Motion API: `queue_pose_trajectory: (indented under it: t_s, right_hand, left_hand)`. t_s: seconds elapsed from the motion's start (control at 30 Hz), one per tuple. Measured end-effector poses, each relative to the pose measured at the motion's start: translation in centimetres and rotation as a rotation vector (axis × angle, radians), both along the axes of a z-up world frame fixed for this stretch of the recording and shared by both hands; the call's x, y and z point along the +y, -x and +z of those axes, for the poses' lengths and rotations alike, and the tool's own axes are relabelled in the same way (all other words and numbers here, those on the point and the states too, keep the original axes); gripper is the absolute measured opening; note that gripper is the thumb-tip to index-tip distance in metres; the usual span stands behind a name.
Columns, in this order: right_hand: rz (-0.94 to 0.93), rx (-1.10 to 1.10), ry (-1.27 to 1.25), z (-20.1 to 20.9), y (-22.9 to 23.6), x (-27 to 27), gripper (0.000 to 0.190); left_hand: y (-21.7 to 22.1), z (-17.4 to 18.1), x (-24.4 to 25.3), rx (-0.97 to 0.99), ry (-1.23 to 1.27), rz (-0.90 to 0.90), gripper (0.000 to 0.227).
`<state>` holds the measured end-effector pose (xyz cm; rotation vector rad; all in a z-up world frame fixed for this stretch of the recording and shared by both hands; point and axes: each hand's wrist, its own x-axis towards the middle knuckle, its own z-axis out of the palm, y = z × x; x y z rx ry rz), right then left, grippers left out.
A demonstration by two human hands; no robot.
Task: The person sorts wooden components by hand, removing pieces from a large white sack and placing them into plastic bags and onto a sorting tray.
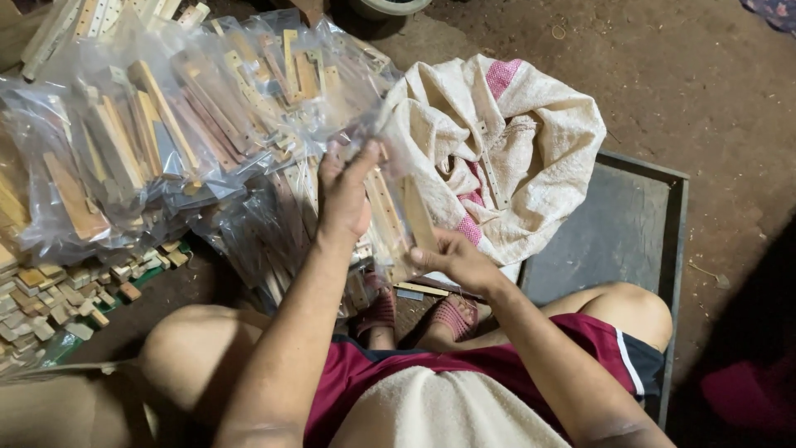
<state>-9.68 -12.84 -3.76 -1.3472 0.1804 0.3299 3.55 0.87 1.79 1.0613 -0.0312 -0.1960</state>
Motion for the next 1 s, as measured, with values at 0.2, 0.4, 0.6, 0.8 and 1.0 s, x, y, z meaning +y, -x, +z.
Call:
queue_pose_trajectory:
  t_s: [0.2, 0.4, 0.6, 0.8, 1.0]
  right_hand:
    - [-0.009, 0.060, -0.040, -1.8, 0.5, 1.8, 0.019]
    - [0.064, 0.110, 0.086, -1.0, -1.5, 0.9, 0.013]
    - [0.082, -0.028, 0.102, 0.0, -6.3, 5.2, 0.021]
    - [0.166, -0.693, 0.561, 2.2, -11.0, 14.9, 0.064]
    - [0.260, -0.694, 0.486, 9.0, -14.4, 22.1, 0.066]
  left_hand:
    - [-0.8, 0.0, -0.8, 0.093, 0.023, 0.250, 0.022]
    - [-2.5, -1.3, 1.5, 0.307, -0.345, 0.204, 0.093]
    - [1.5, -5.7, 4.9, 0.210, -0.351, -0.003, 0.088]
    - [-3.8, -3.2, 10.9, 0.059, -0.732, 0.268, 0.107]
    - [-7.8, 0.6, 20.1, 0.047, -0.855, 0.456, 0.094]
